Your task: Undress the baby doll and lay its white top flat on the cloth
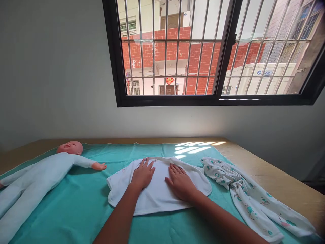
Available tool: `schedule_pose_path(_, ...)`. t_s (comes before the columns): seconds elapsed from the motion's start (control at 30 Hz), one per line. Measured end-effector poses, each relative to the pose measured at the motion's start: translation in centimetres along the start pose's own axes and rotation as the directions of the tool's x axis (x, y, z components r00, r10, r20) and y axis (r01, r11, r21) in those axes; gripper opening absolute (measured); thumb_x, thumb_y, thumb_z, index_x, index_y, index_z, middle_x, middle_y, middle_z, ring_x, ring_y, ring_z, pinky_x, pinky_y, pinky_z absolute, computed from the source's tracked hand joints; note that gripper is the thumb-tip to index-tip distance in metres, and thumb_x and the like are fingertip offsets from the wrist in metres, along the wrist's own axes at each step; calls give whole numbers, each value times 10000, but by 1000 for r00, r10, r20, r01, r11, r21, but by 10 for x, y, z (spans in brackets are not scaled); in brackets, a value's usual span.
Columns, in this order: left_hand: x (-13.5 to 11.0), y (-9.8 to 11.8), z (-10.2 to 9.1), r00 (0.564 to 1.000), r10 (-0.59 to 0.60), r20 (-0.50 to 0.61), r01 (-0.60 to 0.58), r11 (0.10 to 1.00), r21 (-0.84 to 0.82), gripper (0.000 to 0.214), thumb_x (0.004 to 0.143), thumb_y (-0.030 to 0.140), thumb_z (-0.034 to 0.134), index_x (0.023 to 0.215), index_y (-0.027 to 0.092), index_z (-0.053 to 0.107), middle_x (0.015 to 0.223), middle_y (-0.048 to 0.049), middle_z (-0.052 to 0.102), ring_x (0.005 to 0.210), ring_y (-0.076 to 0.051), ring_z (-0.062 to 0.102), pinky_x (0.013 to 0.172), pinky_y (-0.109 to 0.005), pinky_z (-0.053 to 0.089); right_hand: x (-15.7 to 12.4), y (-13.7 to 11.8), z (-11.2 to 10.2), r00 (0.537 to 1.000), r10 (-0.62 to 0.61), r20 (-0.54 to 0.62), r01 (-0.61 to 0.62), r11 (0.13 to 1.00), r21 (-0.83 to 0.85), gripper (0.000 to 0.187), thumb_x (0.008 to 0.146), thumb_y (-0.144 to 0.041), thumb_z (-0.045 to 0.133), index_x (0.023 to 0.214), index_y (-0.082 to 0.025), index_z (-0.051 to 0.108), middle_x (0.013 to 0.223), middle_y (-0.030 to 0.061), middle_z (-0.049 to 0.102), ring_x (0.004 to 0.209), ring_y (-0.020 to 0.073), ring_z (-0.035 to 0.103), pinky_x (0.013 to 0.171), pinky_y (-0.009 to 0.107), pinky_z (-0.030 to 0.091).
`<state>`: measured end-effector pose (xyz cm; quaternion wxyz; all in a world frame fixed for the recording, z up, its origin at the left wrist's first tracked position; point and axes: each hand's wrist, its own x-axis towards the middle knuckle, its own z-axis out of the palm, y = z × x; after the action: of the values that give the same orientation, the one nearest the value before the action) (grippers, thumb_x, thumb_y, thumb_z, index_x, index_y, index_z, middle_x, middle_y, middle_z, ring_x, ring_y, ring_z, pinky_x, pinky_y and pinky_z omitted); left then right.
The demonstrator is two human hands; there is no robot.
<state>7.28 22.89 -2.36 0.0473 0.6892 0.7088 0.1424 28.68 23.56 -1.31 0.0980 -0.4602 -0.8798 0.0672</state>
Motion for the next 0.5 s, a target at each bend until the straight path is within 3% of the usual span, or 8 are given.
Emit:
schedule_pose_path(0.17, -3, 2, -2, 999, 18, -46, -20, 999, -43, 469, 965, 414, 318, 1376, 271, 492, 1557, -53, 345, 1458, -250, 251, 1119, -462, 347, -30, 30, -9, 997, -78, -5, 78, 997, 22, 585, 968, -452, 358, 1469, -150, 375, 1569, 90, 268, 1460, 241, 236, 1204, 455, 216)
schedule_pose_path(0.27, -6, 5, -8, 993, 8, -122, -17, 997, -70, 395, 968, 338, 316, 1192, 223, 620, 1382, -83, 569, 1308, -231, 478, 1066, -392, 394, -45, 35, -12, 980, -186, -73, 187, 982, 6, 501, 969, -403, 405, 1396, -153, 482, 1534, 106, 353, 1433, 250, 306, 1188, 475, 256)
schedule_pose_path(0.33, -10, 7, -14, 985, -24, -169, 9, 996, -89, 415, 979, 322, 264, 1060, 204, 653, 1148, -97, 696, 1101, -227, 614, 965, -379, 456, -51, 32, -14, 944, -304, -129, 304, 952, -18, 398, 972, -362, 425, 1280, -164, 584, 1471, 111, 461, 1376, 254, 406, 1166, 474, 297)
schedule_pose_path(0.4, -21, 6, -21, 981, -27, -192, 6, 994, -109, 436, 984, 324, 235, 1014, 194, 651, 1007, -93, 725, 969, -220, 653, 883, -366, 489, -54, 24, -14, 893, -424, -147, 425, 905, -30, 320, 968, -353, 458, 1182, -191, 633, 1395, 91, 553, 1296, 253, 497, 1133, 468, 339)
schedule_pose_path(0.5, -54, 0, -30, 981, 89, -173, -113, 985, -130, 315, 960, 329, 358, 1095, 227, 624, 1142, -50, 702, 1060, -177, 632, 949, -315, 474, -55, 14, -12, 814, -565, -131, 569, 822, -8, 334, 931, -438, 537, 1159, -212, 628, 1324, 75, 612, 1213, 249, 556, 1093, 447, 367)
